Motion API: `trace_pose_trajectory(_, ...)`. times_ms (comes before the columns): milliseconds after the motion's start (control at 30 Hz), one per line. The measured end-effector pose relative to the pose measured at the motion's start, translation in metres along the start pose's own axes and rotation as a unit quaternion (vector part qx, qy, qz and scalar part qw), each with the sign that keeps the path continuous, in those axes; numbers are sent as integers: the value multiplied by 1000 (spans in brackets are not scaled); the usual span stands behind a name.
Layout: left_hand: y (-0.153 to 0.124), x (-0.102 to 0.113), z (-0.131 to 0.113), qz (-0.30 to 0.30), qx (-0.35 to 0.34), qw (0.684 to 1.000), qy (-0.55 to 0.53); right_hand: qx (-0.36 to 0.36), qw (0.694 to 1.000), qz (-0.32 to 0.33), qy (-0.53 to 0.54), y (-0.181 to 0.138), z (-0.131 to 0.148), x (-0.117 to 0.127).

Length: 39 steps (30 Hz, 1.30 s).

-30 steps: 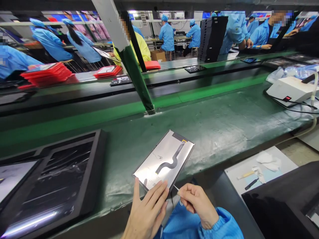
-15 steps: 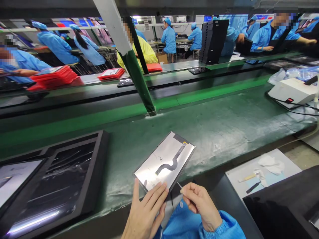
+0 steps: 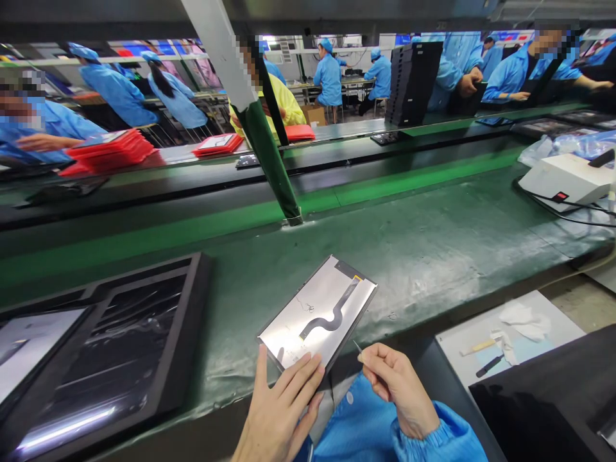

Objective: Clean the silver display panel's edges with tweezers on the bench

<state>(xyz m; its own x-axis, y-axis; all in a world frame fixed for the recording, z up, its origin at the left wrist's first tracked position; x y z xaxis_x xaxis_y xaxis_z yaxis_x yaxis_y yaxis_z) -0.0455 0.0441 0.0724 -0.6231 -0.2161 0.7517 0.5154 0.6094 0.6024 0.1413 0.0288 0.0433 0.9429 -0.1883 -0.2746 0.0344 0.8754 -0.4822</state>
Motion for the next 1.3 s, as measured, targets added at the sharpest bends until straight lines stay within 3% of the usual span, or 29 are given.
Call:
trace_pose_trajectory(533,3,1,-2,-8,-3,1000,12,37,997,-67,-4,2,32,21)
trace_pose_trajectory(733,3,2,-3,-8,-5,1000,16,73,989,-131,-11,5,53,42)
trace_pose_trajectory(967,5,0,-3,-7,-13,1000,21,128,973,-168,-91,0,58,54)
trace_pose_trajectory(1100,2,-2,0,-20,-29,999,32,210,923,-211,-243,-3,52,61)
trace_pose_trajectory(1300,24,-2,2,86,-40,995,37,269,799,-262,-469,-8,43,68)
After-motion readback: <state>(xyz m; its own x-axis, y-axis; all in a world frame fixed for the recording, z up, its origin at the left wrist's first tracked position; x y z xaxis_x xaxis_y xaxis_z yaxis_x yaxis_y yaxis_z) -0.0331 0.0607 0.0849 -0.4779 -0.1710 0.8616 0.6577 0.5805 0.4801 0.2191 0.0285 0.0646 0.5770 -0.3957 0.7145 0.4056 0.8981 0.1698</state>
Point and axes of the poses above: each hand's wrist, its own y-axis towards the middle knuckle, its own x-axis out of the back of the hand, z = x × y, the point moved 4 cm from there along y, towards the middle knuckle, and after that the axes turned 1 degree about x, right-handed, at the moved point
